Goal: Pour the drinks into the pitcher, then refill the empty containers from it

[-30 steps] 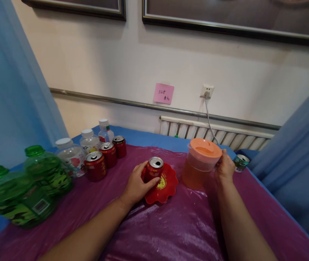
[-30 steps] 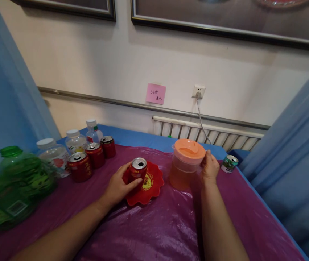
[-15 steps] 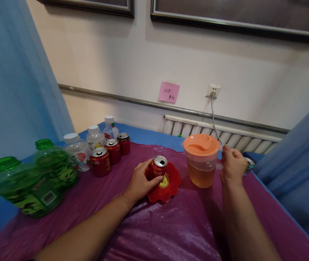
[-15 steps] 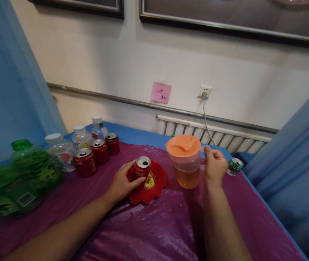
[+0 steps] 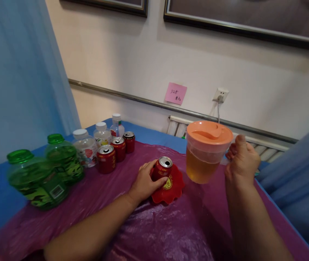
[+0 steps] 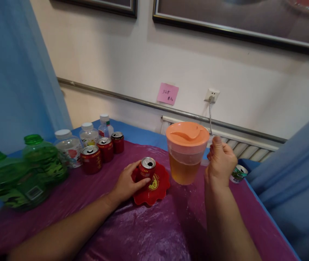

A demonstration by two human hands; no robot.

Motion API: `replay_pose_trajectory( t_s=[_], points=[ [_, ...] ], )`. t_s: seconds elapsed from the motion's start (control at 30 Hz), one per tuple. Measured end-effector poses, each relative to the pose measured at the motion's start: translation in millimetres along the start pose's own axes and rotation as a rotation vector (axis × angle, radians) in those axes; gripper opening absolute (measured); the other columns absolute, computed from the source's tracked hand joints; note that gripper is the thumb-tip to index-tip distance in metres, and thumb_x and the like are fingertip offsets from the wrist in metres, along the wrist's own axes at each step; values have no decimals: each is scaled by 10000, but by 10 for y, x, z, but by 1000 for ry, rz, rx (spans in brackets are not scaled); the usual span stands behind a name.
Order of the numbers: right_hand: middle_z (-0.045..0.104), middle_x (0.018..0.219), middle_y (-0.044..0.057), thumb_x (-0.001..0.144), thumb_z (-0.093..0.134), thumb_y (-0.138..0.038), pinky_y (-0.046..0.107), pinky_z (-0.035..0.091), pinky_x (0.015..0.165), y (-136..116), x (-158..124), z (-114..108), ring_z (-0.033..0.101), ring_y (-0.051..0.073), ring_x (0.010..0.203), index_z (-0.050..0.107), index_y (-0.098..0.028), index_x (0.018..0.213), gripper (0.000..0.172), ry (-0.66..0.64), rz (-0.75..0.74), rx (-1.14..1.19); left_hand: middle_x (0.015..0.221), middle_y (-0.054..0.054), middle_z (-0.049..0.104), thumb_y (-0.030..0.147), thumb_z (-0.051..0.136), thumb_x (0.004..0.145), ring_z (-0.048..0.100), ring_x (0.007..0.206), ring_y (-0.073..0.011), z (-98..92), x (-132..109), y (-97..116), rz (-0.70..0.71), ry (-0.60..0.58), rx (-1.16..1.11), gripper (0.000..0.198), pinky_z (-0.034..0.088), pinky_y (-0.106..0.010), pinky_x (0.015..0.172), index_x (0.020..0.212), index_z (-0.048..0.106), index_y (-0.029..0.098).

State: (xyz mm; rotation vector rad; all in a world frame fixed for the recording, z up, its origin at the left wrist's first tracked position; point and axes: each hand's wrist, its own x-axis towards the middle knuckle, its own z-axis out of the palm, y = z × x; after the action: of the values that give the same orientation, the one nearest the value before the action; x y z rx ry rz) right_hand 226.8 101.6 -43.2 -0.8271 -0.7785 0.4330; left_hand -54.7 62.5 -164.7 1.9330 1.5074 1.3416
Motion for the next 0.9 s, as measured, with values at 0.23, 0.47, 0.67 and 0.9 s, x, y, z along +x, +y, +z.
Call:
replay_pose_trajectory(
  t_s=[0.23,0.47,0.67,0.9],
  points=[
    [404,544,-90,698,859,-625,212,218,394,33,-195,35,305,61,461,510,-207,630,549,-9,7,36,1298,-119,729,349,857,714,651,1195,-350,-18,-19,56,17,-43,68,675,468,-525,1077,1343,644,223],
    [472,547,-72,647,910,-599,219,279,437,-7,-189,-114,375,75,495,631,-178,664,506,-26,-23,-94,1303,-112,722,372,868,700,638,1206,-350,-25,-40,98,21,-62,104,721,460,-522,1092,1365,634,224],
    [466,533,-67,627,884,-665,239,288,448,-42,-153,-163,378,88,499,665,-179,666,534,-23,-40,-263,1284,-110,728,389,867,704,637,1209,-354,-25,-49,101,20,-68,103,714,459,-518,1095,1359,638,223],
    [476,529,-54,645,855,-692,256,282,464,40,-136,-183,386,104,518,689,-185,665,534,-29,-88,-440,1265,-107,732,424,858,715,645,1185,-342,-35,-66,97,43,-65,108,692,455,-502,1089,1338,641,214]
  ],
)
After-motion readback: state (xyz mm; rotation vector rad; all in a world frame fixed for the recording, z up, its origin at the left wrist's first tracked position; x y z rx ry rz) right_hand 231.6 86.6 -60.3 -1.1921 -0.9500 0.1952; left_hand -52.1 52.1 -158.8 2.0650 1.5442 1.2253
